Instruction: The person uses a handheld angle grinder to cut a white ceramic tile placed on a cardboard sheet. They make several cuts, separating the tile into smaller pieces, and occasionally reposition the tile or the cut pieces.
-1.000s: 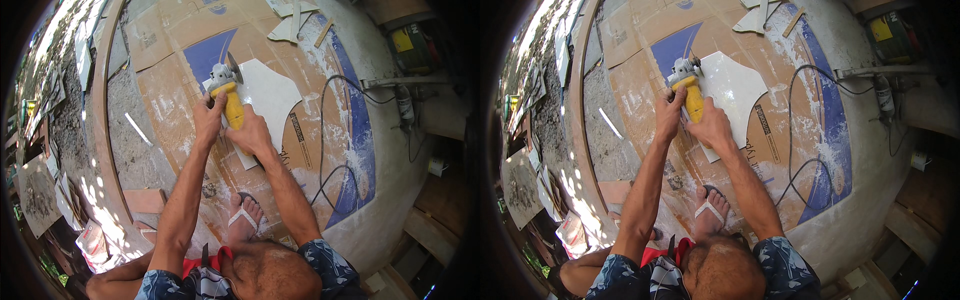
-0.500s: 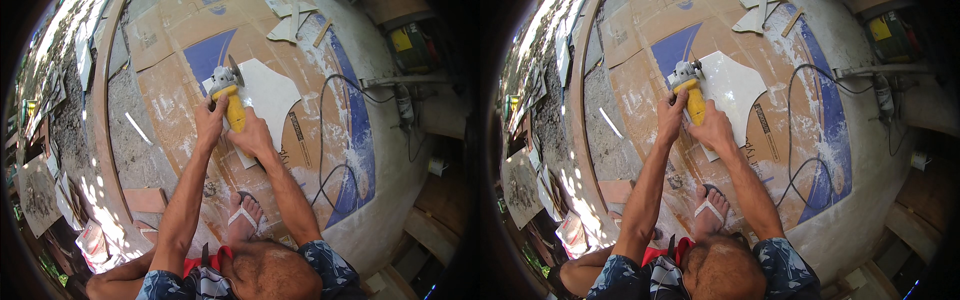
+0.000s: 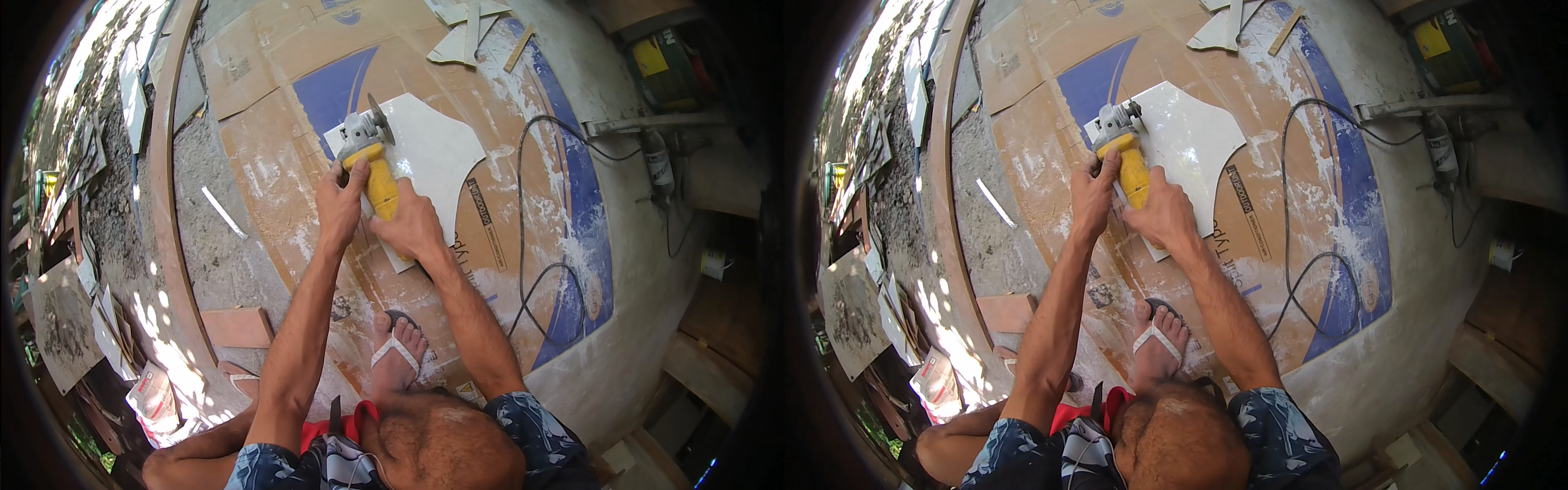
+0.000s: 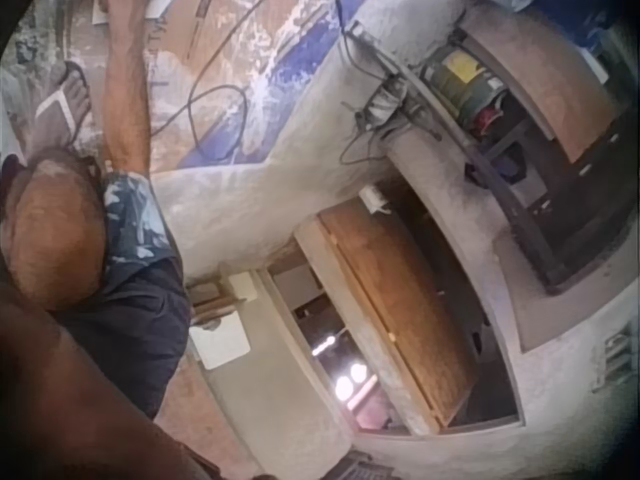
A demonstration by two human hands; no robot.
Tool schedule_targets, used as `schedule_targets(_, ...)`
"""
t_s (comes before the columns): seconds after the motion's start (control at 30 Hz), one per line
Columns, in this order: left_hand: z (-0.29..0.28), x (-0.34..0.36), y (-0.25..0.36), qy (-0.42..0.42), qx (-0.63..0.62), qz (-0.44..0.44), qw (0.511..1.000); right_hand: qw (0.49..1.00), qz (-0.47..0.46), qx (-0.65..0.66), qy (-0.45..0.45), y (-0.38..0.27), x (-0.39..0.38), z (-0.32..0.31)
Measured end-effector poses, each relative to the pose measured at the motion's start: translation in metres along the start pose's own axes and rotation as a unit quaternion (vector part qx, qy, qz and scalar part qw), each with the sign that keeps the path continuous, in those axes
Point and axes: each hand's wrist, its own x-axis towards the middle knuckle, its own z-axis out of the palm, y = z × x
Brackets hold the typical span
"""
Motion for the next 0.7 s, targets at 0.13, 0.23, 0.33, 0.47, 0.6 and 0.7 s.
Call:
schedule_targets(0.13, -0.0021, -0.0007, -0.0044, -0.006, 0.003, 0.002, 1.0, 1.0, 0.004, -0.003, -0.003, 0.001, -0.0018, 0.0005)
schedule_targets(0.23, 0.0009, -0.0037, -0.0033, 0.005, -0.002, 0.007, 1.0, 1.0, 0.0, 0.001, -0.001, 0.0027, -0.0034, 0.0006)
schedule_targets(0.33, -0.0024, -0.0039, -0.0036, -0.028, 0.013, -0.015, 0.999, 1.0, 0.002, 0.001, 0.003, 0.0059, -0.0045, 0.001)
schedule_targets(0.47, -0.0029, -0.0047, -0.0042, -0.026, 0.025, -0.022, 0.999, 1.0, 0.004, -0.001, 0.001, 0.0046, -0.006, 0.0014)
schedule_targets(0.6, 0.0002, -0.007, -0.0044, -0.01, 0.02, 0.001, 1.0, 1.0, 0.001, 0.002, 0.002, 0.0049, -0.0075, 0.001)
schedule_targets(0.7, 0.001, -0.0075, -0.005, -0.002, 0.011, 0.007, 1.0, 1.0, 0.006, -0.003, 0.001, 0.0045, -0.0084, 0.0011)
